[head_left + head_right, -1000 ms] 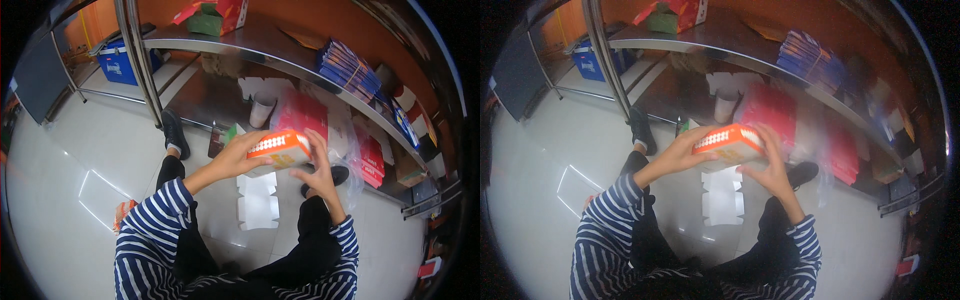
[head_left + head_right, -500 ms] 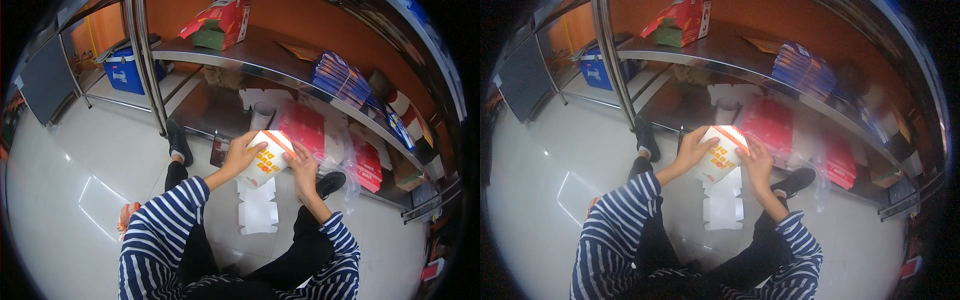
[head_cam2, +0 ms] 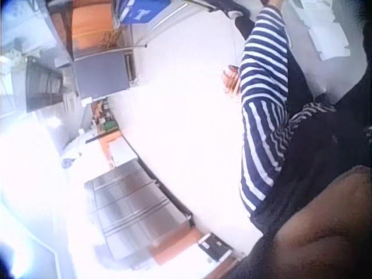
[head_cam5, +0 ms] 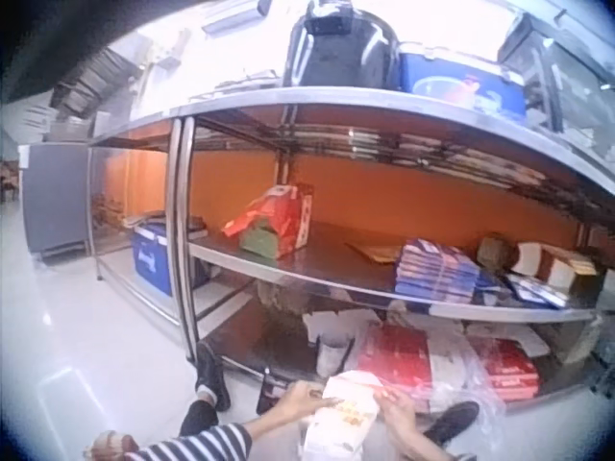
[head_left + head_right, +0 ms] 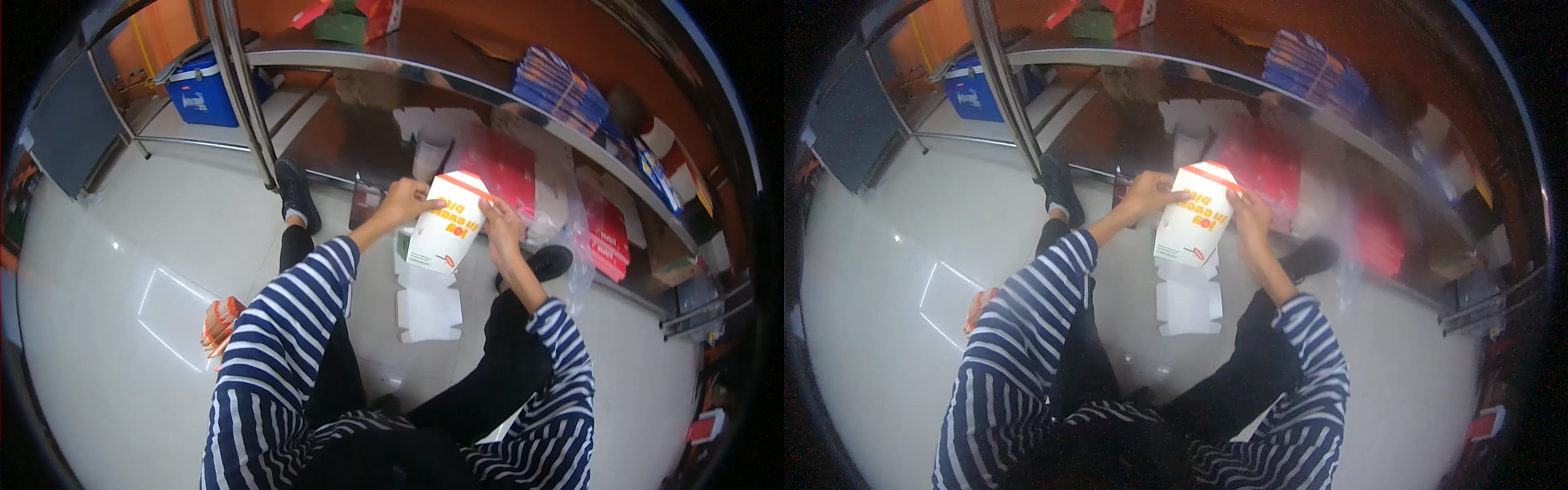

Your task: The person assembles small, colorful paper boxes by folding flat pieces and tucking flaps into slots. They repeatedly pick up a flat piece, fold it into a box shape, and place the finished box onto a growing stack on the floor.

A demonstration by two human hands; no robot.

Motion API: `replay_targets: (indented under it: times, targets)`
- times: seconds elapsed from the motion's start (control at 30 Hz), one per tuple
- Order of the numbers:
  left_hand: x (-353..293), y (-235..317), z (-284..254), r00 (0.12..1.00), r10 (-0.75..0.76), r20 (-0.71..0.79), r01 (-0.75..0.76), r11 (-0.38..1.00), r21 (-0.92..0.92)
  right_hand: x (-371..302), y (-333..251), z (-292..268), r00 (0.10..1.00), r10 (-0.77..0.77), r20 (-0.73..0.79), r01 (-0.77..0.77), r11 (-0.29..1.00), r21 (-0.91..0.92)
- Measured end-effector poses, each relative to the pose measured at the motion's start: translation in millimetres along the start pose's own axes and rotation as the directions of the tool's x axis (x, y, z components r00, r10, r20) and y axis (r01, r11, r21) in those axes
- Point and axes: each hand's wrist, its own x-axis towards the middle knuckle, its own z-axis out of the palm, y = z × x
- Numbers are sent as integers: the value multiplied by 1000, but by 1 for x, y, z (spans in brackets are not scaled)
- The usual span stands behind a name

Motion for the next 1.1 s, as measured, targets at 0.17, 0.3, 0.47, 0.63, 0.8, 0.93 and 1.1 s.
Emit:
replay_targets:
  times: [0.17,0.3,0.47,0.63,0.8,0.93,1.1]
  targets:
    - [-7,-1,32,988,-35,148,57,988,-147,-9,-2,21,924,351,-152,-327,931,161]
    - [-21,58,11,954,243,174,-213,961,-174,2,-28,17,971,216,-102,-151,886,439]
    - [-43,67,-76,920,363,146,-383,911,153,5,-104,84,279,-334,900,-480,764,432]
    - [-110,103,-165,935,327,-136,-299,935,190,-58,-174,226,439,-327,837,-277,837,473]
    - [-225,104,-240,764,323,-558,-111,919,379,-35,-140,268,307,-319,897,-302,861,410]
    - [-304,91,-204,768,169,-618,231,827,513,-81,-105,273,236,-214,948,280,949,145]
    - [-390,43,-158,856,102,-506,0,980,197,-119,-97,233,105,-381,919,646,729,228]
